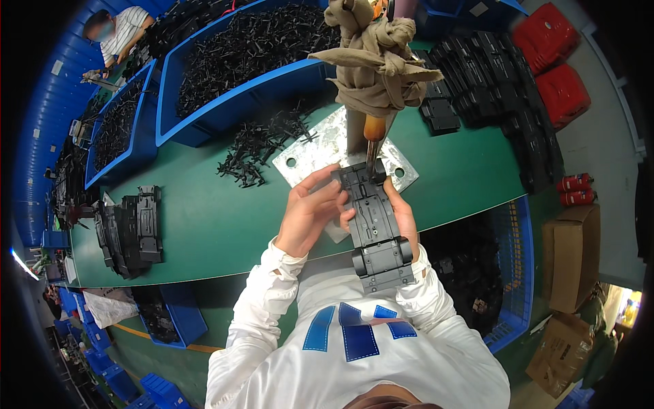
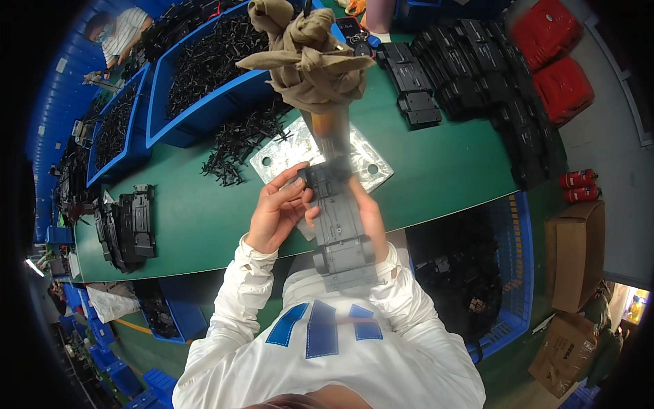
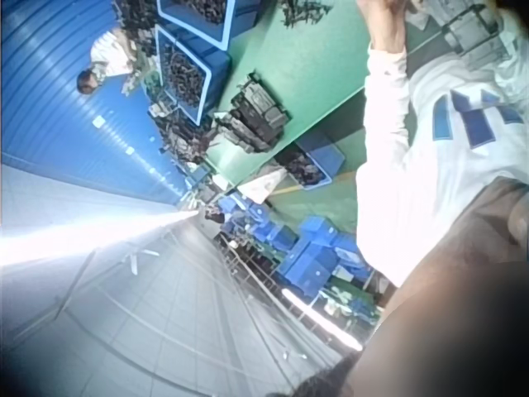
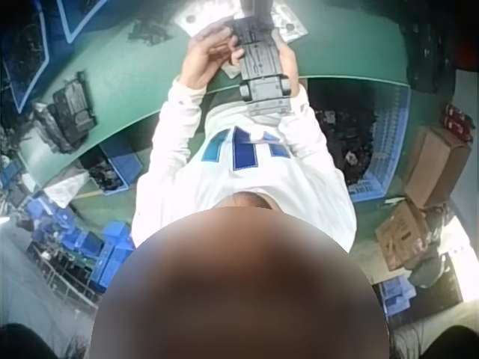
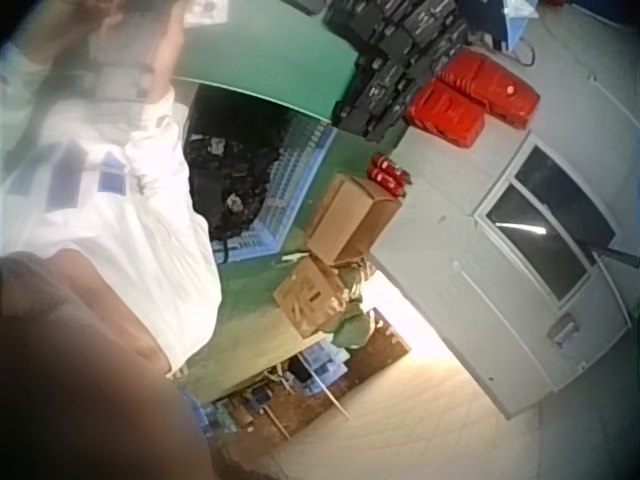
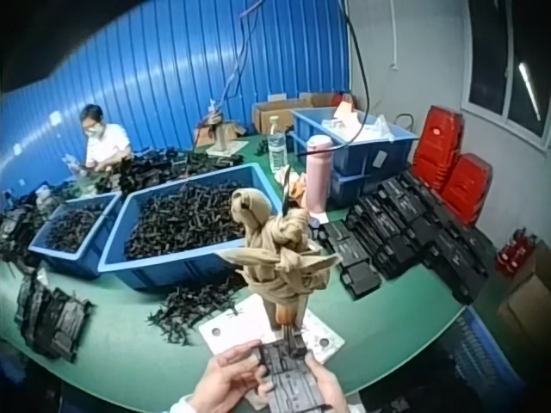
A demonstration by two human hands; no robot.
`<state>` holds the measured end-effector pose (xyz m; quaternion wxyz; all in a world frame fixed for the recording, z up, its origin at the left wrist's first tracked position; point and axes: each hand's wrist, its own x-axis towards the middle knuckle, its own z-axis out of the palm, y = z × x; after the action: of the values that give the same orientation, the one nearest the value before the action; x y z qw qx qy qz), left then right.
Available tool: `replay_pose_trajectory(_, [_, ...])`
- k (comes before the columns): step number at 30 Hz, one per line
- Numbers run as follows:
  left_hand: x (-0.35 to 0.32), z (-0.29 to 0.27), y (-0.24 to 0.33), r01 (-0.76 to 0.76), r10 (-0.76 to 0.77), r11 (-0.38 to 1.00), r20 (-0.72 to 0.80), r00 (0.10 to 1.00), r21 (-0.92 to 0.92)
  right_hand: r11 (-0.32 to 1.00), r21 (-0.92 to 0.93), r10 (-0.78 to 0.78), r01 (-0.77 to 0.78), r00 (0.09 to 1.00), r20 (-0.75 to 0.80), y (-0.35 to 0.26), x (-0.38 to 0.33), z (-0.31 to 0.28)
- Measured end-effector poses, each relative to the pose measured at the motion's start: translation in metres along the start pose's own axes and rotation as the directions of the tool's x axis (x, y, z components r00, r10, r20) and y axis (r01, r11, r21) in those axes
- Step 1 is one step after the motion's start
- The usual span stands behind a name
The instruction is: Assembling the bottom chassis and axle components of a toy truck on a factory workbench.
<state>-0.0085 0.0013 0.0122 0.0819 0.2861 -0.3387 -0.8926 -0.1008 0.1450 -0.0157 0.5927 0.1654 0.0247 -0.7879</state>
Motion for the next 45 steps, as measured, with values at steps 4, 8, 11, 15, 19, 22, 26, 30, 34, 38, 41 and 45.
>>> replay_pose_trajectory(4, [-0.0005,0.0008,-0.0004,-0.003,0.003,1.000,-0.008,1.000,0.010,1.000,-0.026,-0.009,0.009,1.000,0.011,-0.0003,-0.0001,-0.0010])
replay_pose_trajectory(8, [0.0012,-0.0054,-0.0023,-0.008,0.008,1.000,0.017,1.000,0.017,0.999,-0.031,-0.007,0.007,1.000,0.009,0.0001,-0.0004,-0.0008])
replay_pose_trajectory(11, [0.0006,-0.0034,-0.0024,-0.014,0.014,1.000,0.001,1.000,0.024,0.999,-0.046,0.001,0.001,1.000,0.024,-0.0015,-0.0001,-0.0050])
replay_pose_trajectory(15, [0.0009,-0.0043,-0.0029,-0.015,0.015,0.999,0.007,1.000,0.033,1.000,-0.021,0.005,-0.005,1.000,0.012,-0.0013,-0.0003,-0.0033])
replay_pose_trajectory(19, [0.0024,-0.0053,-0.0038,-0.012,0.012,0.999,-0.002,1.000,0.030,0.999,-0.041,0.001,0.000,1.000,0.020,-0.0022,-0.0006,-0.0053])
replay_pose_trajectory(22, [0.0033,-0.0041,-0.0027,-0.010,0.010,1.000,-0.009,1.000,0.025,0.998,-0.067,-0.005,0.007,0.999,0.032,-0.0028,0.0002,-0.0071])
replay_pose_trajectory(26, [0.0017,-0.0007,0.0004,-0.004,0.004,1.000,-0.013,1.000,0.008,0.999,-0.031,0.016,-0.015,0.999,0.029,-0.0021,0.0006,-0.0052])
replay_pose_trajectory(30, [0.0001,-0.0018,0.0029,-0.004,0.004,1.000,-0.007,1.000,0.005,1.000,-0.008,0.022,-0.022,0.999,0.041,-0.0009,0.0014,-0.0046])
replay_pose_trajectory(34, [0.0004,-0.0044,0.0037,0.000,0.000,1.000,0.001,1.000,0.022,1.000,-0.010,0.020,-0.019,0.999,0.035,0.0000,0.0032,-0.0072])
replay_pose_trajectory(38, [-0.0009,-0.0052,0.0038,0.000,0.000,1.000,-0.003,1.000,0.018,1.000,-0.016,0.013,-0.013,0.999,0.032,0.0020,0.0027,-0.0051])
replay_pose_trajectory(41, [0.0002,-0.0064,0.0041,0.001,-0.001,1.000,0.008,1.000,0.023,0.999,0.034,0.006,-0.006,1.000,-0.003,0.0044,0.0016,0.0023])
replay_pose_trajectory(45, [0.0019,-0.0079,0.0027,-0.011,0.011,1.000,0.008,1.000,0.029,1.000,-0.009,0.022,-0.022,0.999,0.050,0.0026,0.0016,-0.0037])
